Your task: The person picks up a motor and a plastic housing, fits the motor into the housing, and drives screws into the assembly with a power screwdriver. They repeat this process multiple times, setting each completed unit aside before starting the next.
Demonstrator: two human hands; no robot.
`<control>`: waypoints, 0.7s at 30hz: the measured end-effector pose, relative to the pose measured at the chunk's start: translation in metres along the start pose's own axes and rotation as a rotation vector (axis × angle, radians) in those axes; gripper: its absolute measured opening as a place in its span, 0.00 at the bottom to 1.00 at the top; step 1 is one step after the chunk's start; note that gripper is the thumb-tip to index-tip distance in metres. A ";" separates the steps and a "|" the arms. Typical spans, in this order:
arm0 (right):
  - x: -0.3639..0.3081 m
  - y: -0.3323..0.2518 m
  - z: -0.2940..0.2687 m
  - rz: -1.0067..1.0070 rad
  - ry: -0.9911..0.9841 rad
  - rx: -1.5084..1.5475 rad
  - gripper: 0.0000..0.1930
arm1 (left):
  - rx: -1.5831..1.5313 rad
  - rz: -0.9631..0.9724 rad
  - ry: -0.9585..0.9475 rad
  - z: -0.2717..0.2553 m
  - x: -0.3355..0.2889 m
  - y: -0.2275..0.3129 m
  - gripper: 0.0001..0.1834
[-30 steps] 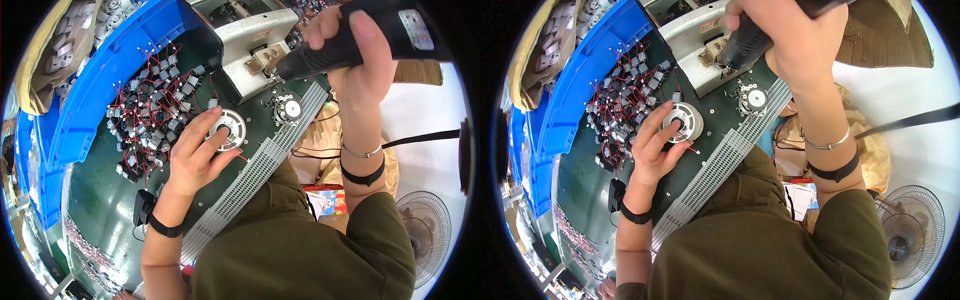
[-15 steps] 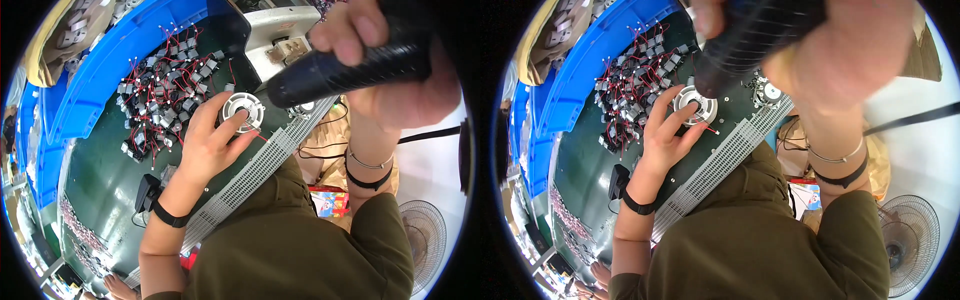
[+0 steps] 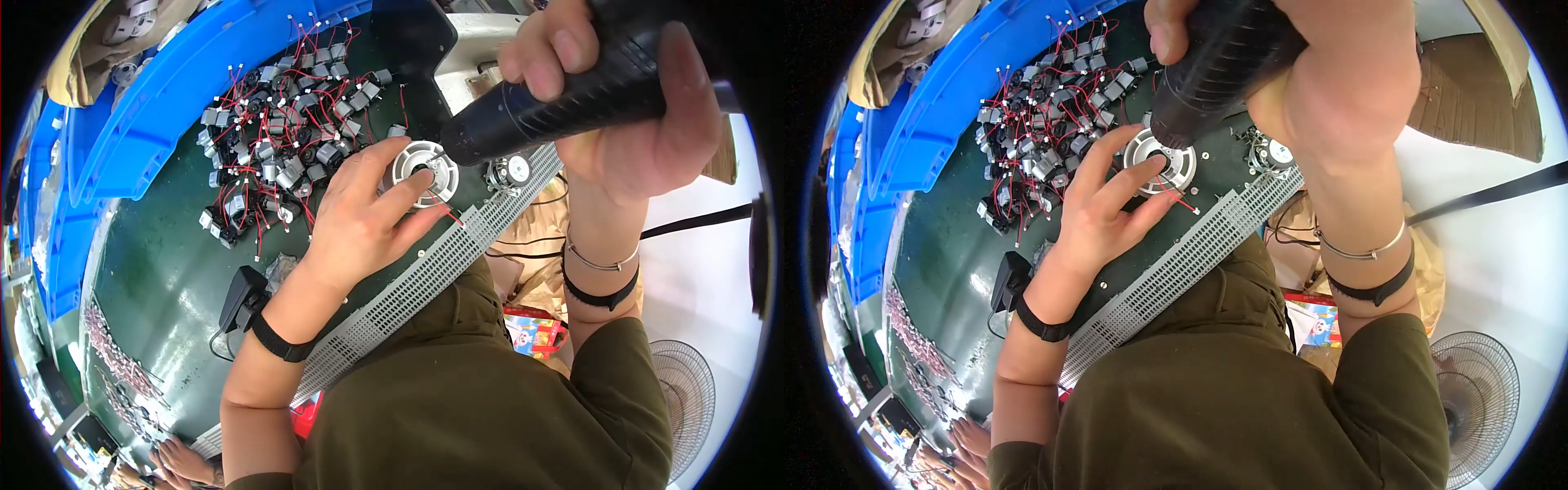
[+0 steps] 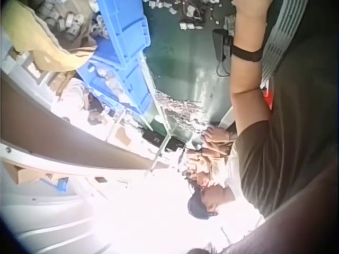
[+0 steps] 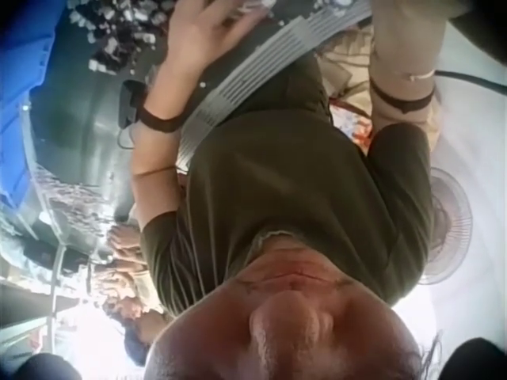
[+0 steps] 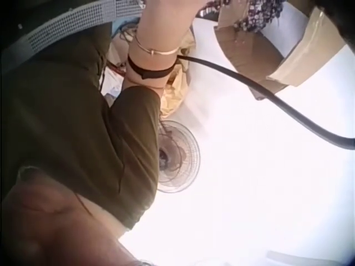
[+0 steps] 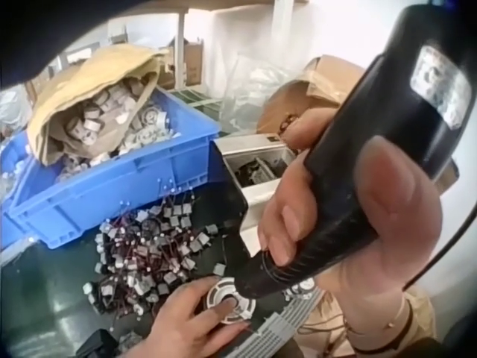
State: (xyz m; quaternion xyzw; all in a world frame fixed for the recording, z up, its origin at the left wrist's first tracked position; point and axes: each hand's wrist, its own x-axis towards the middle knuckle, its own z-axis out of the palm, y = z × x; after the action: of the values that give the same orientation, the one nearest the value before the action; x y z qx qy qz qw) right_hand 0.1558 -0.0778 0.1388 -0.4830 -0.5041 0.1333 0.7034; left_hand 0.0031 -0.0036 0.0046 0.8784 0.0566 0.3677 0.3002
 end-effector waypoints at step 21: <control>-0.024 0.004 0.009 0.185 -0.120 0.157 0.25 | -0.067 0.014 0.020 0.006 -0.006 0.013 0.21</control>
State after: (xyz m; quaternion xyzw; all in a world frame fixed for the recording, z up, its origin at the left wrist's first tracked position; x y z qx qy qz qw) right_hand 0.1381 -0.0869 0.1213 -0.4619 -0.4866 0.2655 0.6923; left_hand 0.0014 -0.0191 0.0049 0.8644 0.0409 0.3803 0.3264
